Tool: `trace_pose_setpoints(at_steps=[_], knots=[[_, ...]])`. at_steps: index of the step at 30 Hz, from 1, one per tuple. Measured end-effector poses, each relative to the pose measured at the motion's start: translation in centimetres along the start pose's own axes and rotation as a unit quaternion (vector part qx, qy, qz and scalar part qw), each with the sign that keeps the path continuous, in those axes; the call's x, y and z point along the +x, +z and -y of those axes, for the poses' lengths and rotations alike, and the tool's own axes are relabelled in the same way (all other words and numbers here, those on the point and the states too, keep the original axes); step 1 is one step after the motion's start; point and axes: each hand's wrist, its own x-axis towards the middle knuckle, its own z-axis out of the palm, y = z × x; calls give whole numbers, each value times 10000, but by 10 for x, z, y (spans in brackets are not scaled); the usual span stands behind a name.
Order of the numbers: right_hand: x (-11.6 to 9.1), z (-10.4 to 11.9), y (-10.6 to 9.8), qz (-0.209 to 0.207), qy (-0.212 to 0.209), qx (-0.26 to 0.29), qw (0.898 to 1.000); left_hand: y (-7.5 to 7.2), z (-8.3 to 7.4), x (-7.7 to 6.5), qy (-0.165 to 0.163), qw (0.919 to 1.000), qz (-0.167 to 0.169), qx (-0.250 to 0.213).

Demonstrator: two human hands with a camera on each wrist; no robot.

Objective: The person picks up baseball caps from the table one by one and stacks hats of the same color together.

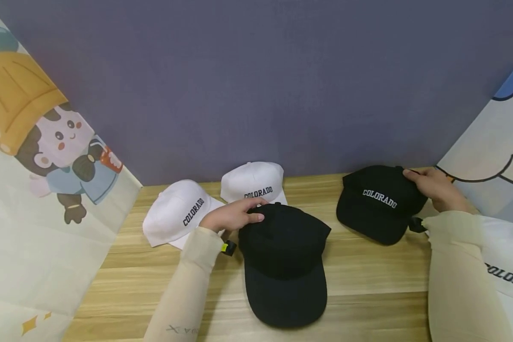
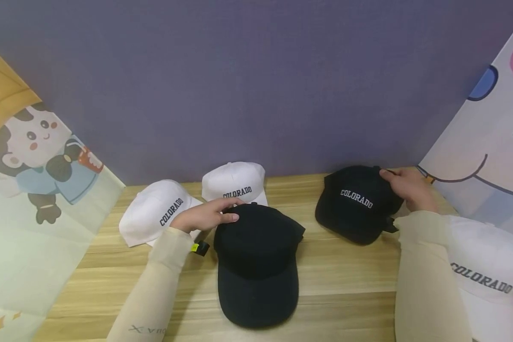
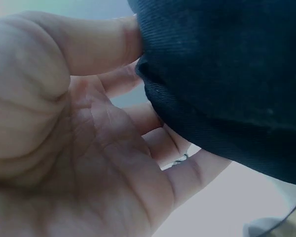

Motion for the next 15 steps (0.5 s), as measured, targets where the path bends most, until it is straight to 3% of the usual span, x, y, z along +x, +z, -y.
trace_pose_setpoints(at_steps=[9,15], knots=[[-18,36,4,-431,-1142,512,9912,-9,5,-7,165,9994,95,-300],[-37,72,6,-513,-1734,370,9828,-12,7,-11,202,9983,164,-529]])
